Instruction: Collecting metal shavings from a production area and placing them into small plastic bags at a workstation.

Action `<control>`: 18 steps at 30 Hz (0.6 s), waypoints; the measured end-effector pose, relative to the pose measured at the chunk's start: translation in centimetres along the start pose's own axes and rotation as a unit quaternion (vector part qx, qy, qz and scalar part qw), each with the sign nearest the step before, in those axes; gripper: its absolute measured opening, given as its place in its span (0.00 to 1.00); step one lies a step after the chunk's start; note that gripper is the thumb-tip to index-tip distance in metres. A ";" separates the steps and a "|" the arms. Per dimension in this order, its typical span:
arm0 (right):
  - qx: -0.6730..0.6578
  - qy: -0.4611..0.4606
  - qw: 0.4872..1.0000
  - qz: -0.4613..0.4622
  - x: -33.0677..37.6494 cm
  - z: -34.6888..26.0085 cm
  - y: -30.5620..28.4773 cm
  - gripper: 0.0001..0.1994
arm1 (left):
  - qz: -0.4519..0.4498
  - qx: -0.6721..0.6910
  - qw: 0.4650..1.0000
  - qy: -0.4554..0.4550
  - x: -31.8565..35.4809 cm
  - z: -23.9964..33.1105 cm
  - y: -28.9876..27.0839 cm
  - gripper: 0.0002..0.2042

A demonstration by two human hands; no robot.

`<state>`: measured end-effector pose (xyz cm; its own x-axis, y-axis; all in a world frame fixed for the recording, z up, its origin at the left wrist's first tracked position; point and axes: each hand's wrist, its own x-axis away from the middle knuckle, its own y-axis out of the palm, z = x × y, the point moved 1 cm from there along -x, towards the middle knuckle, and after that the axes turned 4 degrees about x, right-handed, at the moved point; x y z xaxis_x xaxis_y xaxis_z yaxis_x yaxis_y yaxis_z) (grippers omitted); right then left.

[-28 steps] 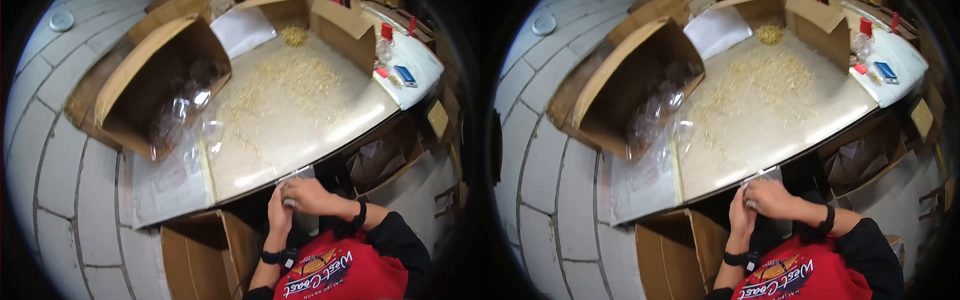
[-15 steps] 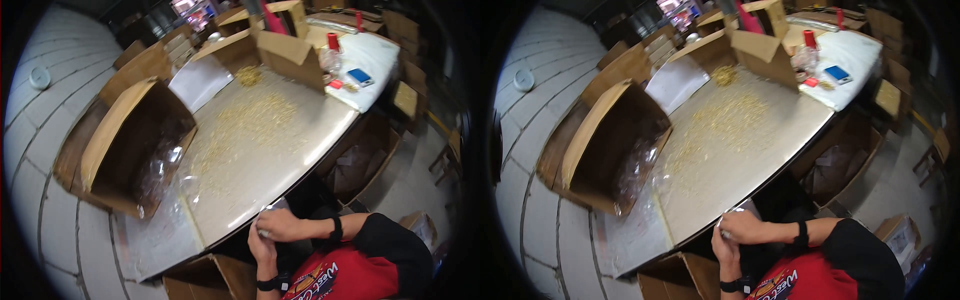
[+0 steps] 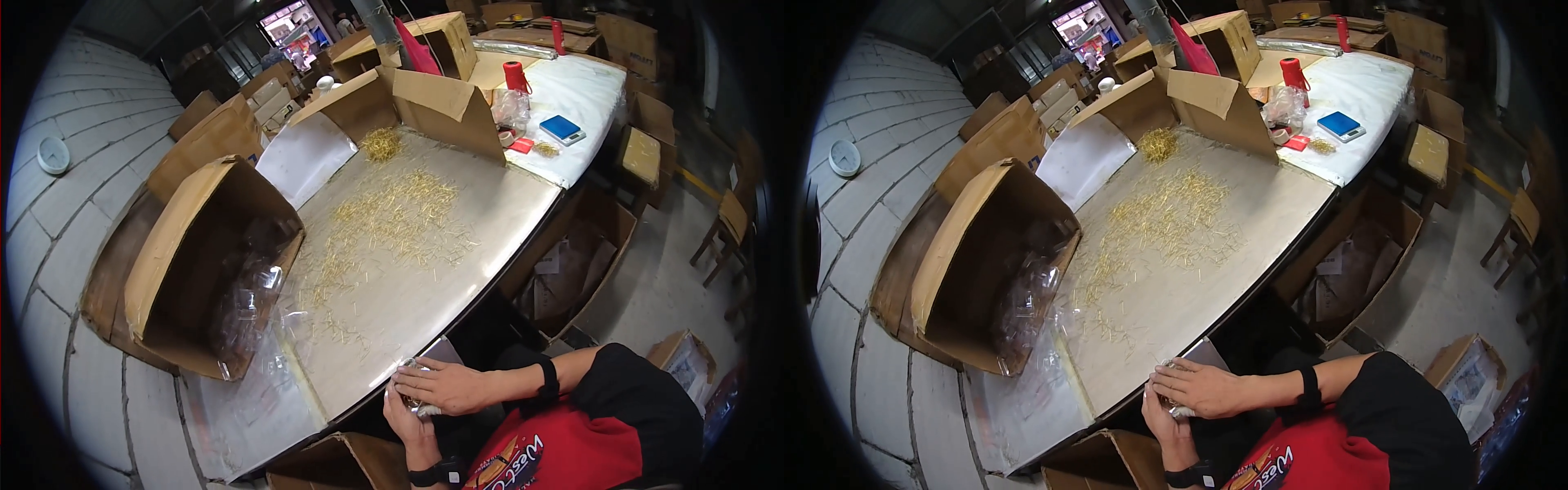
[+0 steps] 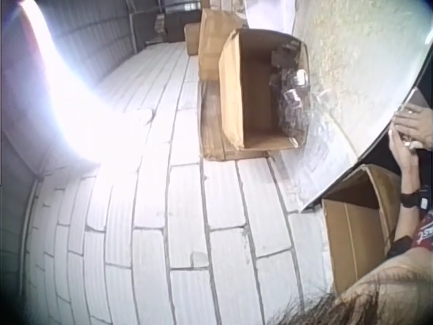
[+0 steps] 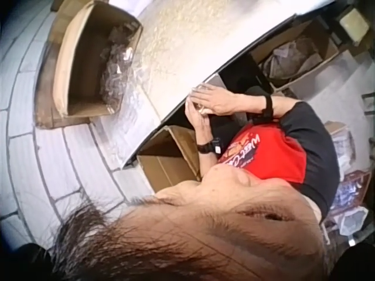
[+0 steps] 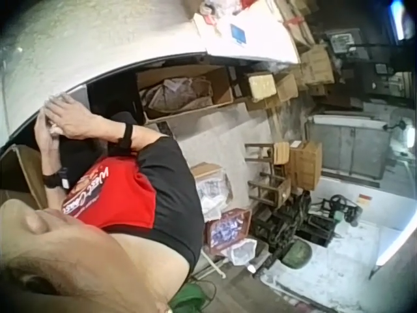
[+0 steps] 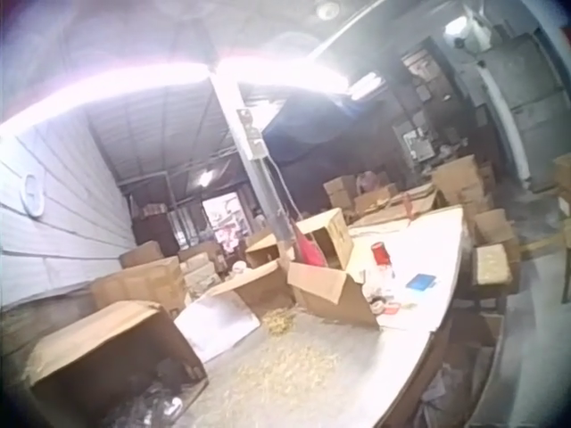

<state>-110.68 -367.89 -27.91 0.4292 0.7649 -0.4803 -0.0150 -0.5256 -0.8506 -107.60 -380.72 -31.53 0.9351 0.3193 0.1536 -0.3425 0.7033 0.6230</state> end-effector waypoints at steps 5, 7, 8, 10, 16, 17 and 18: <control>0.004 0.015 1.000 -0.013 -0.1 0.2 -0.1 0.26 | 0.000 0.017 1.000 -0.007 -0.2 0.2 0.0 0.16; -0.021 0.021 0.999 0.025 -0.6 0.5 -0.3 0.26 | -0.005 0.017 1.000 -0.004 -0.5 0.7 0.6 0.16; -0.047 0.022 0.997 0.062 -0.9 0.7 -0.4 0.26 | -0.008 0.022 1.000 -0.006 -0.4 1.1 1.0 0.17; -0.037 0.019 0.997 0.072 -1.5 0.4 -1.3 0.26 | -0.007 0.046 0.999 -0.011 -0.8 1.7 1.1 0.18; -0.072 0.048 0.991 0.101 -2.1 0.4 -3.5 0.27 | -0.064 0.034 0.997 -0.032 -1.4 3.6 1.8 0.19; -0.096 0.047 0.983 0.149 -2.3 0.4 -4.3 0.26 | -0.060 0.044 0.996 -0.040 -1.4 4.2 2.0 0.19; -0.121 0.044 0.972 0.196 -2.6 0.4 -4.8 0.26 | -0.043 0.061 0.996 -0.056 -1.0 5.3 2.6 0.18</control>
<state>-112.06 -367.19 -22.64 0.5091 0.4582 -0.7286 0.0145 -0.8509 -0.5251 -108.98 -382.62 -26.00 0.9669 0.1849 0.1760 -0.2544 0.6404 0.7247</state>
